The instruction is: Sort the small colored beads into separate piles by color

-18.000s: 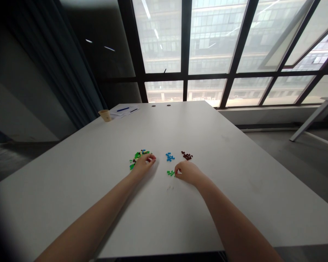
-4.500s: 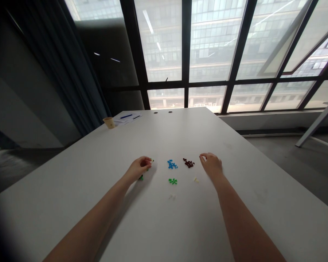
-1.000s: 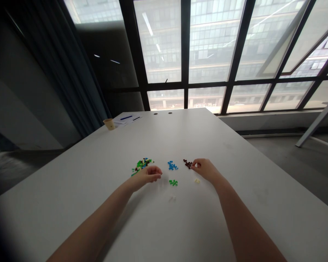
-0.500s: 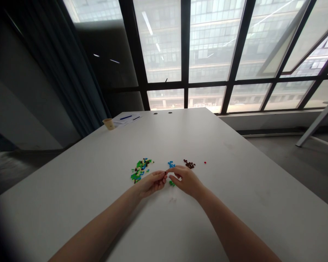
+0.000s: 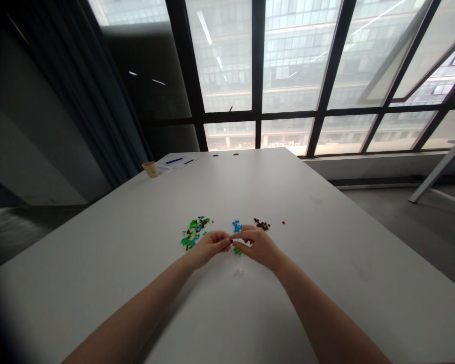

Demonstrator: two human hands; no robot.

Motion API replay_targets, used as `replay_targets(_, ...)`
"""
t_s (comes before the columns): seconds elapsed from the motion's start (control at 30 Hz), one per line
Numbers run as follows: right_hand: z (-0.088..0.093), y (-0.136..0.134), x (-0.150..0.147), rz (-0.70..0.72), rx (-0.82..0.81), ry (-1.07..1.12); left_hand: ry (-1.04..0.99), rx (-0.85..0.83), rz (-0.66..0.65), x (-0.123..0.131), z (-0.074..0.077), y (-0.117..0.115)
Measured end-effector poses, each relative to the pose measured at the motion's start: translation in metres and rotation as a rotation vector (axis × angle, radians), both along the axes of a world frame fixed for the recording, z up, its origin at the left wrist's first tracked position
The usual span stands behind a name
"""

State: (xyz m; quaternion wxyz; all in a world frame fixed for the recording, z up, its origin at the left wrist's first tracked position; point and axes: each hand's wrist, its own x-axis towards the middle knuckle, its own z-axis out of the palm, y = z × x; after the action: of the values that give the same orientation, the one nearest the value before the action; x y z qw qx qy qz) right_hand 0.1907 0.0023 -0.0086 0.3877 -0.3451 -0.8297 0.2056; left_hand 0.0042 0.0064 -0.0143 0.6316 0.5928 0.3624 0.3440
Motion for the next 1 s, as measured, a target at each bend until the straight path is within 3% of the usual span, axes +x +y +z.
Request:
replay_targets(0.17, 0.003, -0.001, -0.002, -0.024, 0.031, 0.025, 0.051, 0.071, 0.019, 0.002, 0.002, 0.001)
replay_targets(0.27, 0.008, -0.004, -0.003, -0.073, 0.058, 0.093, 0.189, 0.176, 0.089, 0.000, 0.002, 0.003)
replay_targets(0.33, 0.013, -0.007, -0.003, -0.098, 0.071, 0.144, 0.417, 0.328, 0.156, -0.005, 0.002, 0.005)
replay_targets(0.43, 0.019, -0.012, -0.003, -0.096, 0.079, 0.191, 0.943, 0.561, 0.313, -0.013, 0.002, 0.005)
replay_targets(0.53, 0.022, -0.014, -0.004, -0.079, 0.086, 0.210, 1.393, 0.571, 0.423, -0.019, 0.004, 0.003)
replay_targets(0.6, 0.023, -0.016, -0.006, -0.078, 0.094, 0.214, 1.535, 0.517, 0.419, -0.021, 0.007, 0.001)
replay_targets(0.83, 0.023, -0.005, 0.008, -0.175, 0.124, 0.144, 1.592, 0.445, 0.320, -0.023, 0.009, 0.001)
replay_targets(1.0, 0.007, 0.027, 0.057, -0.592, 0.072, -0.081, 1.548, 0.411, 0.286, -0.026, 0.004, 0.006)
